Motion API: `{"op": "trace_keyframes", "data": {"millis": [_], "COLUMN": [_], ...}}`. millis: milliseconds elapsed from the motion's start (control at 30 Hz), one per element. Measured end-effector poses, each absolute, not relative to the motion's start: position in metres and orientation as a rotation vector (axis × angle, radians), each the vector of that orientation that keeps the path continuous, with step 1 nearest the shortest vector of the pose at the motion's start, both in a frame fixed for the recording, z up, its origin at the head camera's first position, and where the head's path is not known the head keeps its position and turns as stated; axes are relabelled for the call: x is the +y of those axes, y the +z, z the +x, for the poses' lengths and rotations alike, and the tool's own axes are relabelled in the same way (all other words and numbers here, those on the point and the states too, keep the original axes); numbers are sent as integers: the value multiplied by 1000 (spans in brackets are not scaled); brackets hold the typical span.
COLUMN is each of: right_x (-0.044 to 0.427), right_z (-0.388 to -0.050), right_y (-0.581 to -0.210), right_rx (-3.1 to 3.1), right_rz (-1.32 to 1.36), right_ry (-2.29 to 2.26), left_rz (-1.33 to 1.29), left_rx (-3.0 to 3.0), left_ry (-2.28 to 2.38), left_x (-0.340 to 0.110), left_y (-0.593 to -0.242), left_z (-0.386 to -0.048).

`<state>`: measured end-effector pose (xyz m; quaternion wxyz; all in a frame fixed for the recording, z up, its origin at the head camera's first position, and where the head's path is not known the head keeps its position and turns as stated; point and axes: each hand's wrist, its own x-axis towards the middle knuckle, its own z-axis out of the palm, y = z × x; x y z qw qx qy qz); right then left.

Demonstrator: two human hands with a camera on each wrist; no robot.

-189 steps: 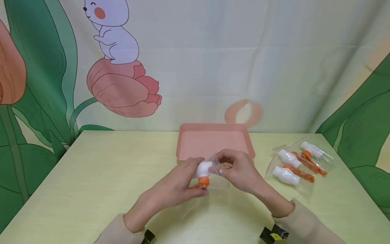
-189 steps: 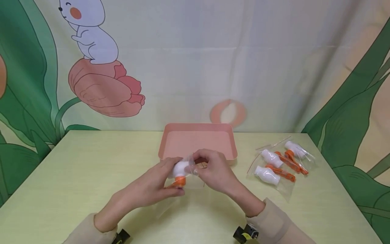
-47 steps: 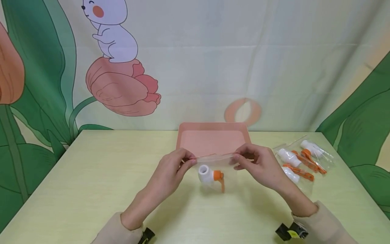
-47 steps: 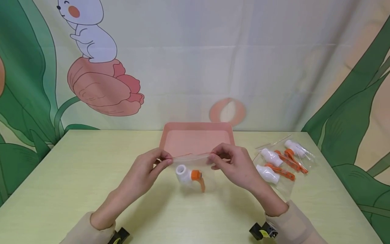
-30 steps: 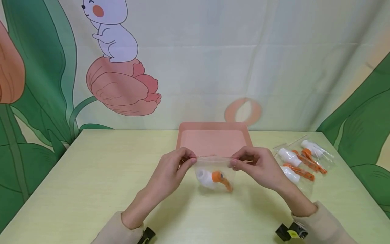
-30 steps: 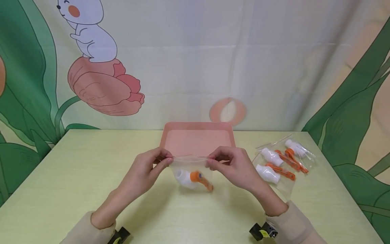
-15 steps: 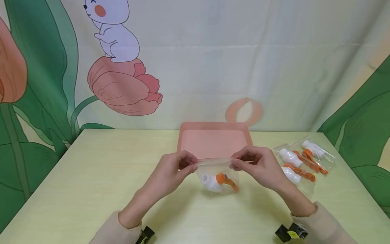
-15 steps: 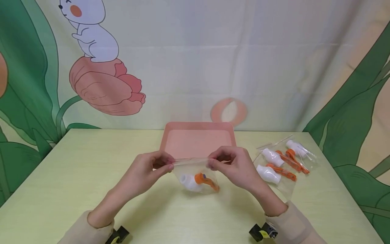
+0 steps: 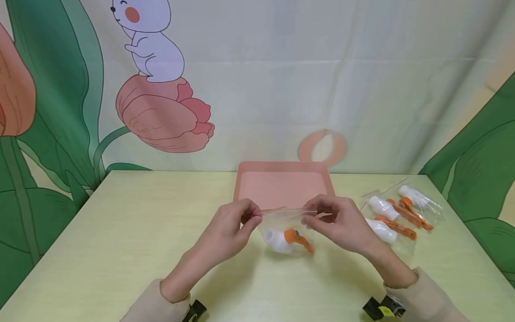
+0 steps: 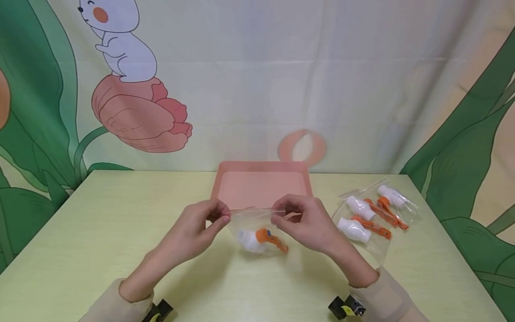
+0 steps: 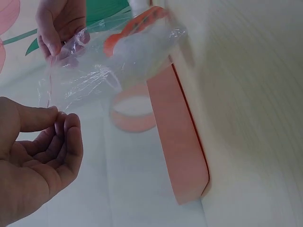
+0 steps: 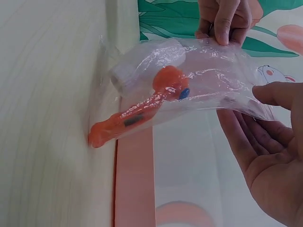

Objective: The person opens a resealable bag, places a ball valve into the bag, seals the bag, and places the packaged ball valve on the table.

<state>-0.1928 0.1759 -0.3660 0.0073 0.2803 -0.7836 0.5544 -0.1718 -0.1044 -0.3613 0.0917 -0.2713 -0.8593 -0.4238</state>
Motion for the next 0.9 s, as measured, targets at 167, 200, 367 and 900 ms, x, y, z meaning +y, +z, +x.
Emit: {"op": "trace_keyframes", "data": {"millis": [167,200,367,900], "right_x": [173,173,172,171], "right_z": [-193,-192,-192,-191], "right_y": [-366,-366,-369,-370], "right_rx": [-2452,-2449,-2397,-2412], "right_rz": [884,881,890,866], "right_ry": [1685,1681,1708,1761], "left_rz": [-790,-783,-741,-851], "left_rx": [-2515,-2513,-2514,-2503], "left_ry": [-1354,-1383,-1537,-1404], "left_x": [-103,-103,-102,-99], "left_y": [-361,-361,-361,-364], "left_z": [-172,-172,-172,-172]}}
